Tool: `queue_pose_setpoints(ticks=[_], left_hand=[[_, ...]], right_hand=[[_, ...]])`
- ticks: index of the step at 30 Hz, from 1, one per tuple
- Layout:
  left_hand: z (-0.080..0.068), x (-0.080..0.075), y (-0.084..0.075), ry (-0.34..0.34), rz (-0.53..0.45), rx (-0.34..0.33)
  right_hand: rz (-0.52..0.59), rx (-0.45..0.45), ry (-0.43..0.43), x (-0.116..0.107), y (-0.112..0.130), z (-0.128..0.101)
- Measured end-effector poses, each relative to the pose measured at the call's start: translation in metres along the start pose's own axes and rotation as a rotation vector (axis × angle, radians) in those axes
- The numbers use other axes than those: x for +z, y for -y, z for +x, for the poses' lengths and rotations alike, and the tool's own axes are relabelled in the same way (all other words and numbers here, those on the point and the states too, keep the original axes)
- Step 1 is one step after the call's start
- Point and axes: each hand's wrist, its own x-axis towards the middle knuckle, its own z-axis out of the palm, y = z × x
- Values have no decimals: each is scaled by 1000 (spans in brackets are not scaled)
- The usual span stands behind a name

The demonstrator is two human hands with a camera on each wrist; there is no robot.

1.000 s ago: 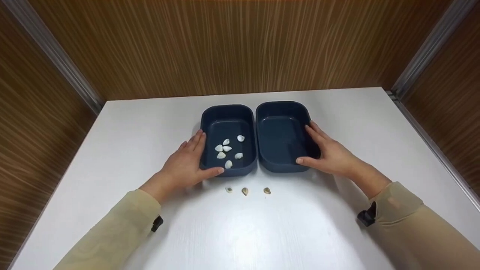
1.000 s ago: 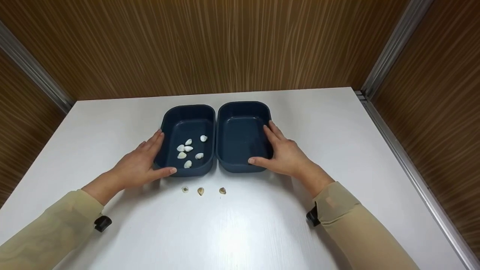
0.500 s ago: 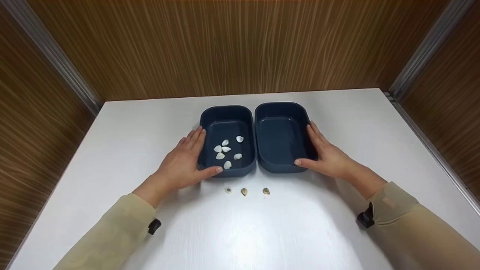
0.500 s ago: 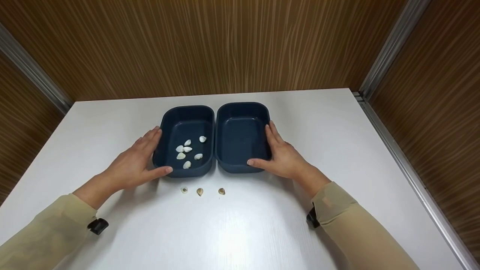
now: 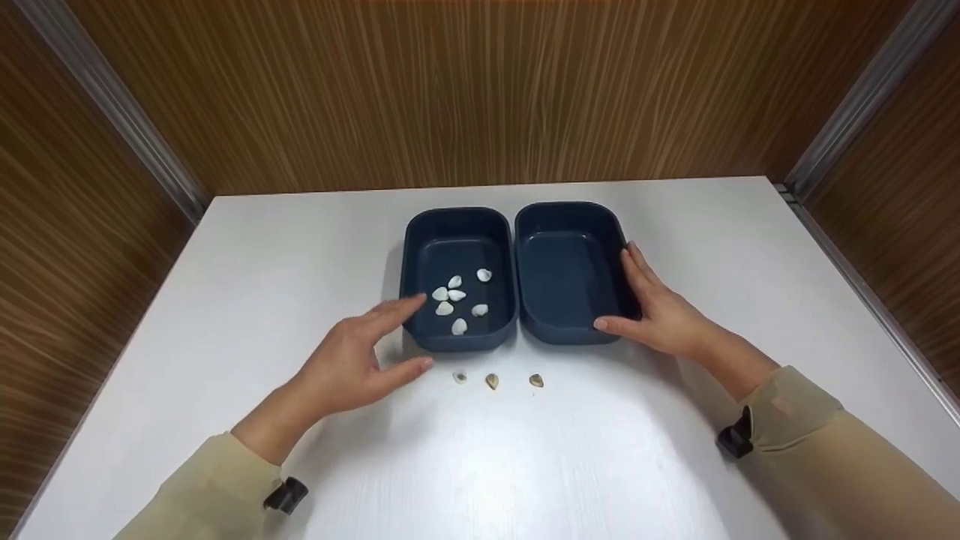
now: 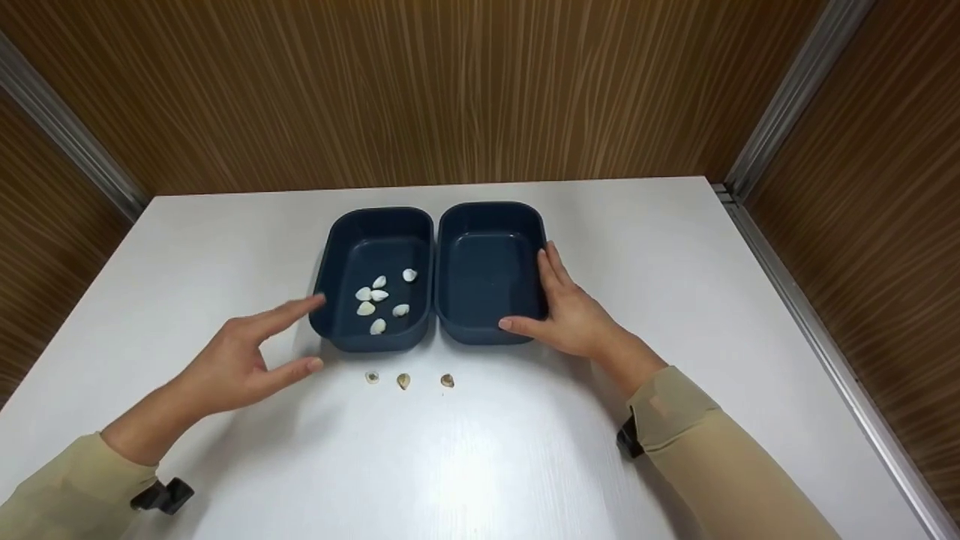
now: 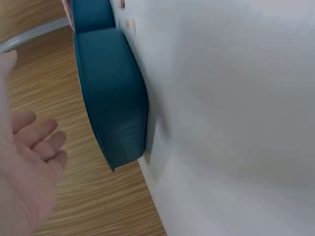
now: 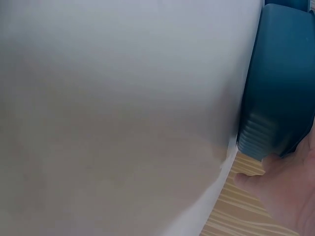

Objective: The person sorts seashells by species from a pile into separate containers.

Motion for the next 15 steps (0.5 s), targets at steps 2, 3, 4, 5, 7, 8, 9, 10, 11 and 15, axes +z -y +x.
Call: queue_pose_setpoints(ticks=[2,3,4,5,7,8,9,10,11,15], left_hand=[[-4,4,-2,-8,-60,28],[-5,7,-4,-9,-89,35],[-6,9,-5,-6,-120,36],[-7,12,-5,-1,-152,37],[-8,17,-5,20,-210,20],[-8,20,-5,33,-236,7],[-8,23,-5,49,-260,-10],[-8,26,-4,65,-281,-29],[-8,28,-3,82,-298,-49],[-7,37,0,144,-348,-115]], right_hand=[[4,3,-3,-1,-1,-1],[6,3,-3,-1,-1,-1],[6,3,-4,-1,-1,-1],[6,3,-5,-1,-1,-2],[5,4,-4,-1,-1,-2],[4,4,-2,-1,0,-2],[5,1,-2,-1,-1,-1],[7,0,-2,-1,-1,-1],[9,-2,-2,0,-1,-1],[18,-17,-5,0,-1,0]])
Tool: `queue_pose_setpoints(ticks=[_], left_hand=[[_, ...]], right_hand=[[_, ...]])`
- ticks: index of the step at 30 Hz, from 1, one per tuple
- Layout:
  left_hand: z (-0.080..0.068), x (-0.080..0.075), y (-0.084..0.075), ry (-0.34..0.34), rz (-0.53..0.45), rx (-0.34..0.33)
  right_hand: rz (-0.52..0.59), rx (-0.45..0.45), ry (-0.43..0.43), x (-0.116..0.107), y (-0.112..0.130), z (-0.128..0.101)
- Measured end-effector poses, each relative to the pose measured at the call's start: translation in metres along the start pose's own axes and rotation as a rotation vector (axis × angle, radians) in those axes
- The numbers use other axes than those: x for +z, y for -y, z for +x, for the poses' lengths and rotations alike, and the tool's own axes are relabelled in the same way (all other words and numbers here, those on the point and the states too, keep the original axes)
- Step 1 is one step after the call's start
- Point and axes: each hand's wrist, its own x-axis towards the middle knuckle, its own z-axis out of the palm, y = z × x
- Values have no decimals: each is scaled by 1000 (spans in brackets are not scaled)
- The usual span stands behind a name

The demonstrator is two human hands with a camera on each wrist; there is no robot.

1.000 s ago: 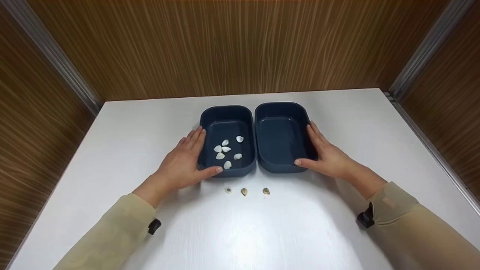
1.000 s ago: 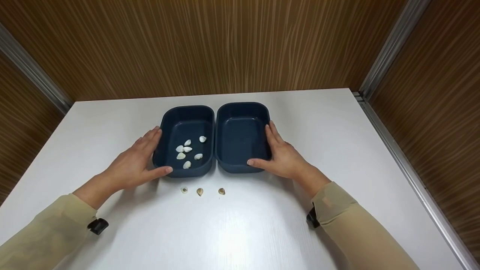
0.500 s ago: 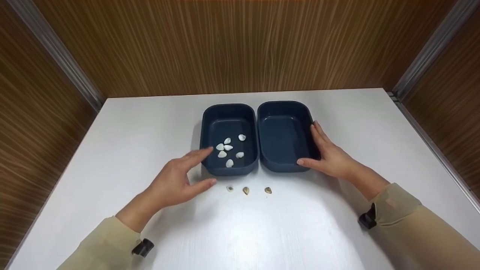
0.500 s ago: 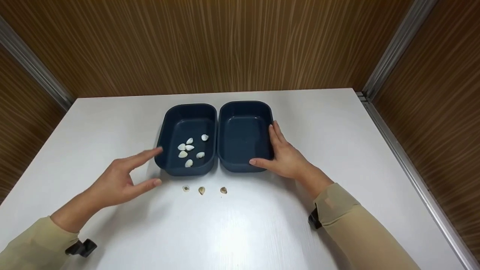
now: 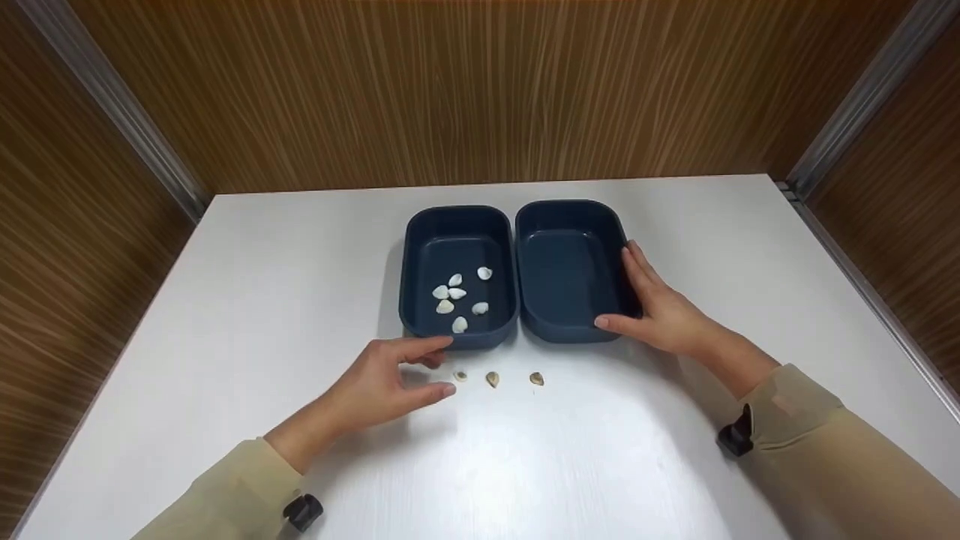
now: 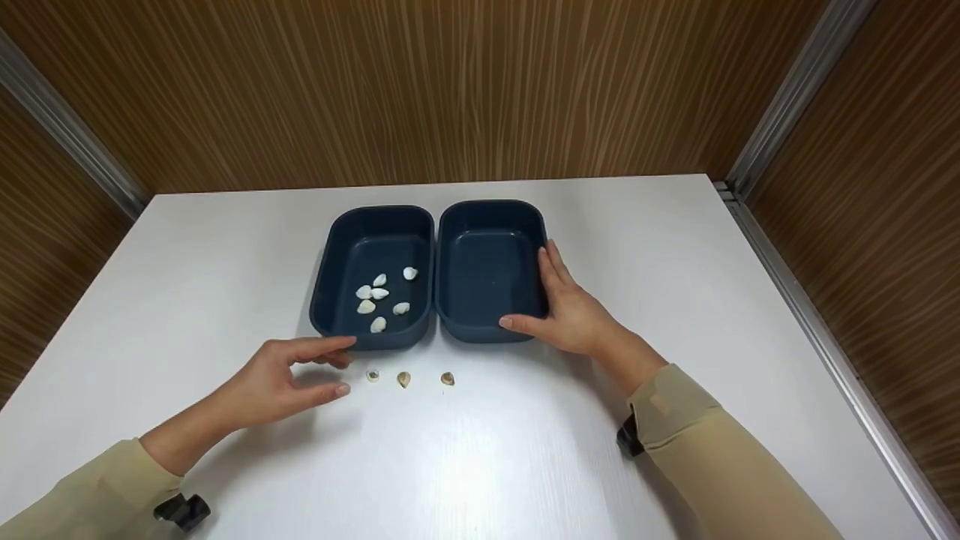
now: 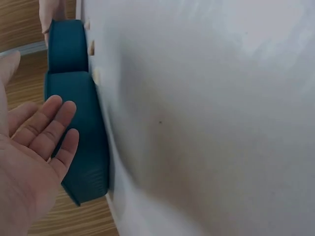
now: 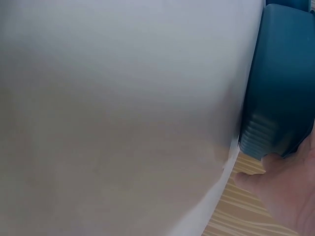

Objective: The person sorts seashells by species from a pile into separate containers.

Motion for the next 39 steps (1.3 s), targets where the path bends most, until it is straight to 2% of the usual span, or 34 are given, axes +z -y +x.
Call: queue_pose_setpoints(ticks=[4,9,13,19,26,34,39], left_hand=[[3,8,7,35,-18,-23],[7,18,16,44,2,-52],[10,24,22,49,15,-44],[11,29,29,9,23,-36],[12,36,30,-33,67,-30],[14,39,32,-42,116,16],[14,40,35,-43,125,22]], right_hand=[[0,-1,-4,0,1,1],[7,0,-10,-1,1,0],[17,1,-16,-1,1,1],[25,1,-20,2,-2,3],[26,-2,-21,2,-1,3],[35,1,-27,3,-2,3],[32,7,-22,3,-2,2]])
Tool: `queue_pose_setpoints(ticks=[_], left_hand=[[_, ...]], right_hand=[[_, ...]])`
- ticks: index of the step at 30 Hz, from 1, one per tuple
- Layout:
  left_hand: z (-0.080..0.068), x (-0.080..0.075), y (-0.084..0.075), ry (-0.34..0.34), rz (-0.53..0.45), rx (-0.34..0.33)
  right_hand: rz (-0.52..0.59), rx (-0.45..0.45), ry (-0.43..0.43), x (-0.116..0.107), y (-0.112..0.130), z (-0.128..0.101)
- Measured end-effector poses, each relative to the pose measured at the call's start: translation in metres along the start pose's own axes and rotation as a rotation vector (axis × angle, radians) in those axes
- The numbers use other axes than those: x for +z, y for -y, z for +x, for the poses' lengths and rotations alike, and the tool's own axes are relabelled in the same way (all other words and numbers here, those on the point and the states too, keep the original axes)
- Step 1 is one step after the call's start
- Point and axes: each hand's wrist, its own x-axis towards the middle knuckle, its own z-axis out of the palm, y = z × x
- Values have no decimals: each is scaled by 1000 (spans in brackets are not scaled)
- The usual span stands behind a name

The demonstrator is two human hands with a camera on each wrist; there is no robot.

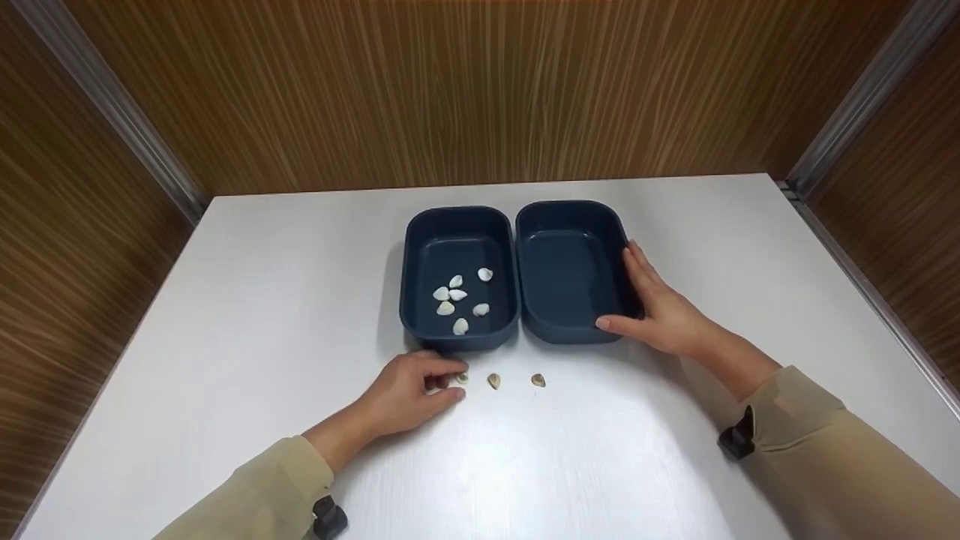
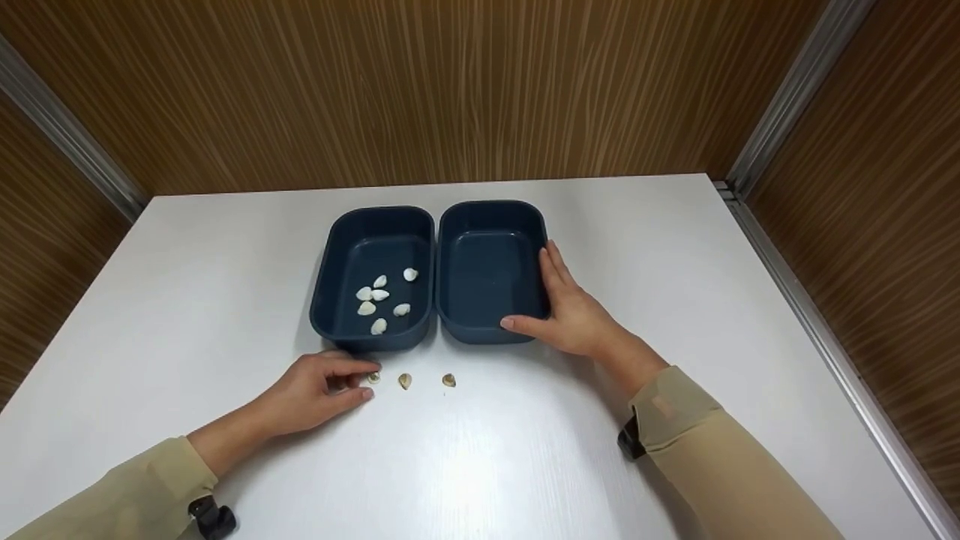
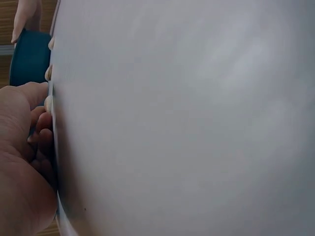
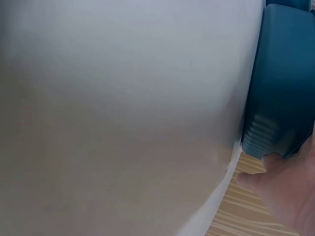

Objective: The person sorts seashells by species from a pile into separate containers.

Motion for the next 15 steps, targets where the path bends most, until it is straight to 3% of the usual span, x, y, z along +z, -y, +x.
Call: queue_pose_setpoints(ticks=[15], left_hand=[[1,0,-2,-10,-27,-72]], right_hand=[[-3,-3,-2,0,0,0]])
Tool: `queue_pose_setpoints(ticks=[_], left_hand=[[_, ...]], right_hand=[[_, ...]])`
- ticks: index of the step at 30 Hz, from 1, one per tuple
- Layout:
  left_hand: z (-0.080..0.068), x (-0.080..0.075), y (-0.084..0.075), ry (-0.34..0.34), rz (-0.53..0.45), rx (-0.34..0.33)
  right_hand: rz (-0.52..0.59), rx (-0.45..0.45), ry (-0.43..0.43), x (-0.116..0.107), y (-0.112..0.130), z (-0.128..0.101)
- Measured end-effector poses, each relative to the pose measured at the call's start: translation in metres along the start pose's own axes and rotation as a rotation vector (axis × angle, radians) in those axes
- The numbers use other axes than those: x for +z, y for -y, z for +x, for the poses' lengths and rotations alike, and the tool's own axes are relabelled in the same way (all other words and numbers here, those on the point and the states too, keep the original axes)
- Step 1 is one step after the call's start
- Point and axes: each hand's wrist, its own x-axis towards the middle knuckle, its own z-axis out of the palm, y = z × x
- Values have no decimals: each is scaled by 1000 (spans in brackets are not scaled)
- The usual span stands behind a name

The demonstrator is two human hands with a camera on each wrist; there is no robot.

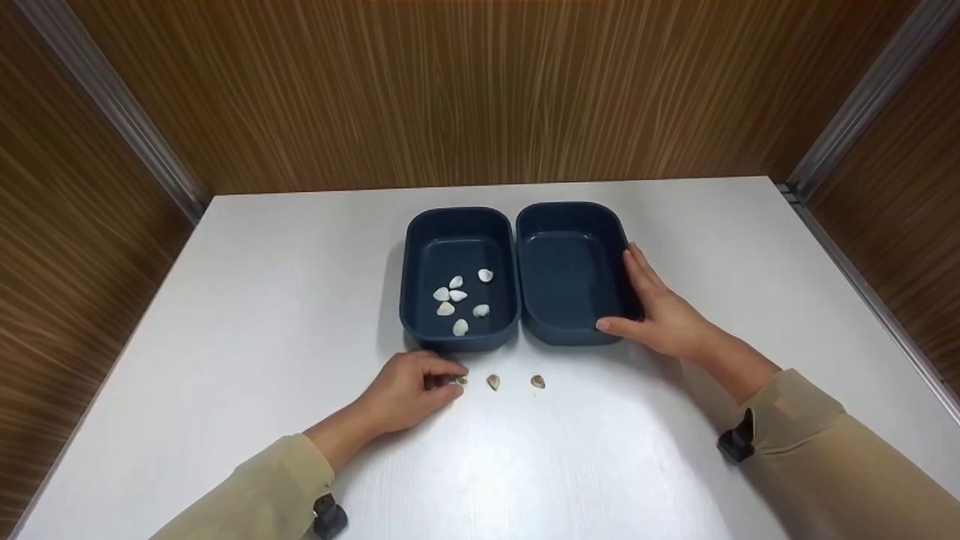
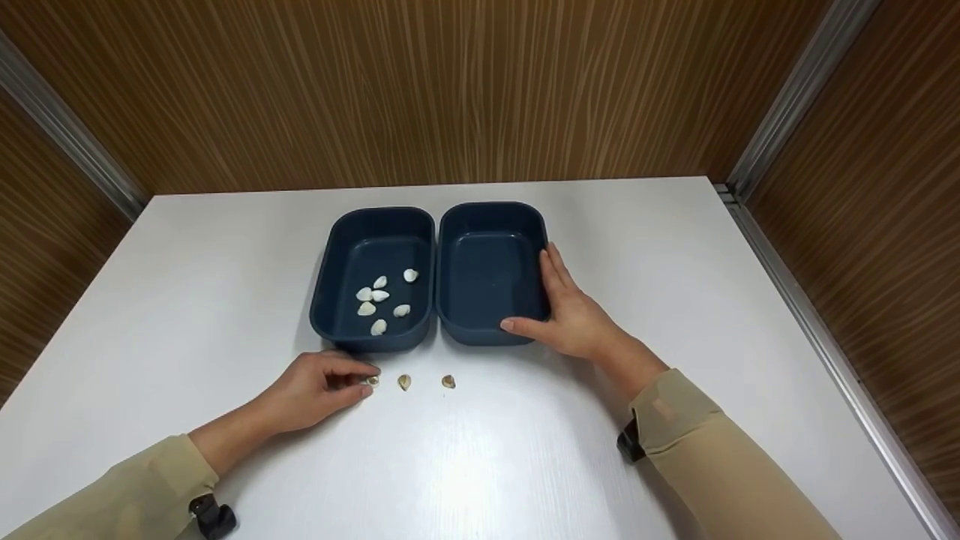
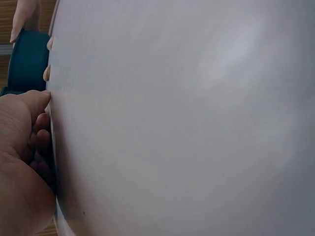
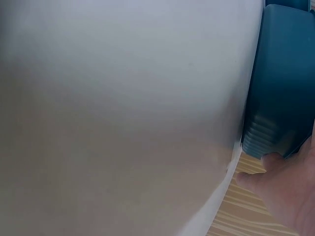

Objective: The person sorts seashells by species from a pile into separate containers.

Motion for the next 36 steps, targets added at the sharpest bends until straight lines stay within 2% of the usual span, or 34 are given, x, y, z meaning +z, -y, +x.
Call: queue_pose_setpoints(ticks=[11,21,31,36], left_hand=[[1,-1,-2,-12,-14,13],[2,0,-9,-4,-4,-3],[-5,-4,-15,25,-28,-29],[-6,-5,-13,32,-11,-13]], right_hand=[[15,-39,-19,-2,0,-3],[10,-3,-15,-2,0,-1],[21,-5,-12,1,0,-1],[14,4,-1,1,-2,0]])
